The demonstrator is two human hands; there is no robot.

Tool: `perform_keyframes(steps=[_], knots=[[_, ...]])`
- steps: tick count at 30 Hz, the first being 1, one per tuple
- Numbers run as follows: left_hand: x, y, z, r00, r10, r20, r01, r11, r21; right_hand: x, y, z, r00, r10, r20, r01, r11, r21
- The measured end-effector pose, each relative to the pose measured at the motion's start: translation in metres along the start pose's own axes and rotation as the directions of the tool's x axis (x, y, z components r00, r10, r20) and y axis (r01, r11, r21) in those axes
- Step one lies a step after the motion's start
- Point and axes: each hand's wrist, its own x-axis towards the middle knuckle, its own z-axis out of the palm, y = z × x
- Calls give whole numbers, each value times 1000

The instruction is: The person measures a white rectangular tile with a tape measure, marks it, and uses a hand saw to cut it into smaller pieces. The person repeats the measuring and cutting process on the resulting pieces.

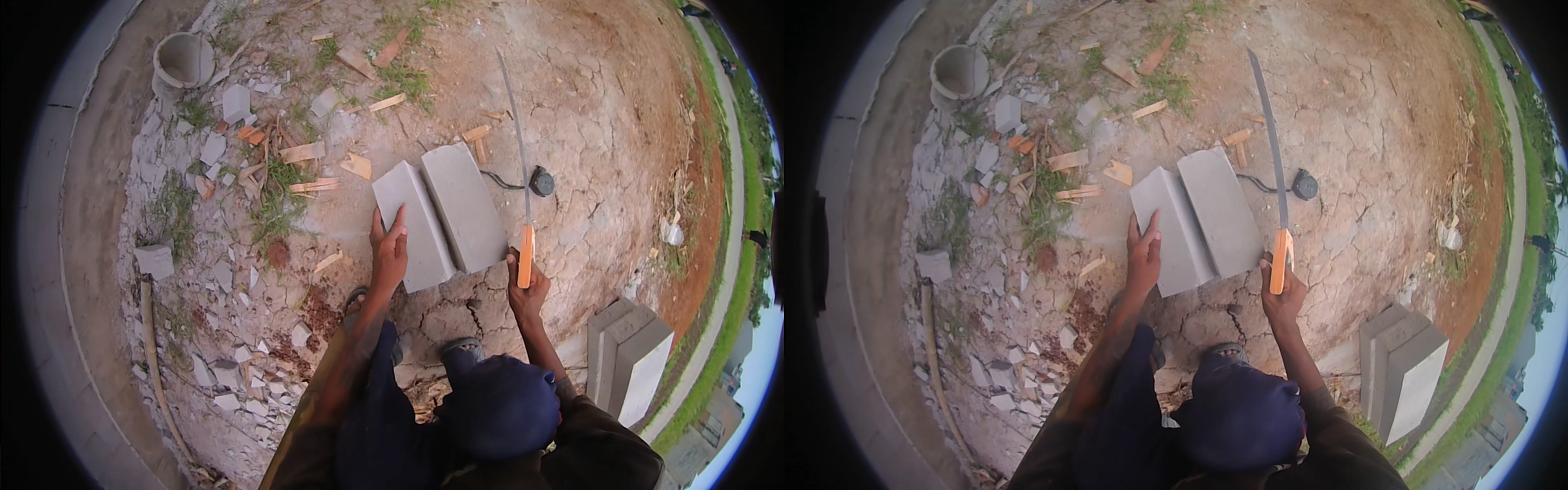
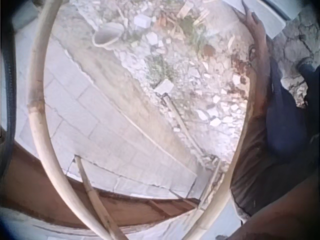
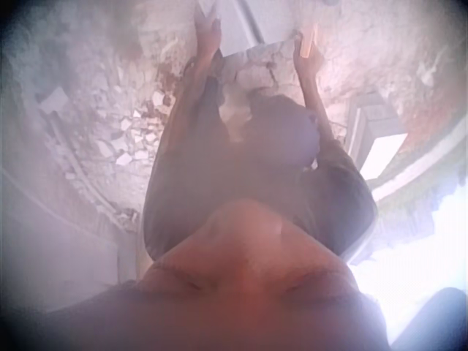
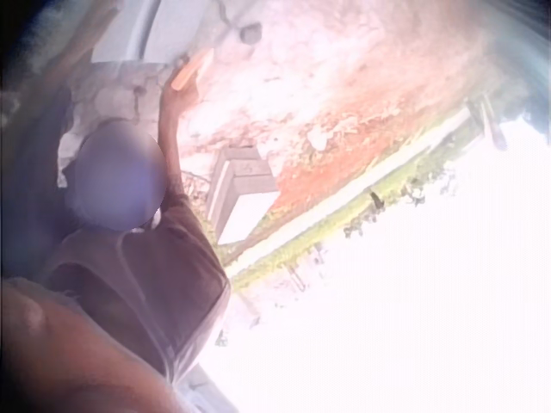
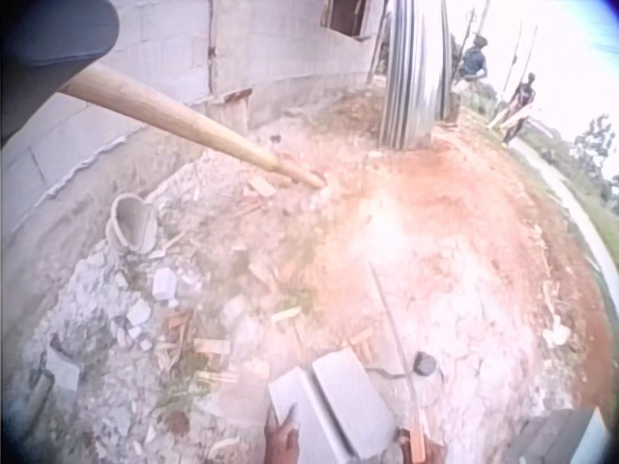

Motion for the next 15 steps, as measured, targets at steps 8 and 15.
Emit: perform_keyframes(steps=[8,15], knots=[[20,80,20,969,-246,20,220,900,377,3,-9,14,1000,-20,6,19,1000,21],[22,47,-20,833,-530,158,550,823,-142,6,-12,14,1000,-2,25,2,1000,18]])
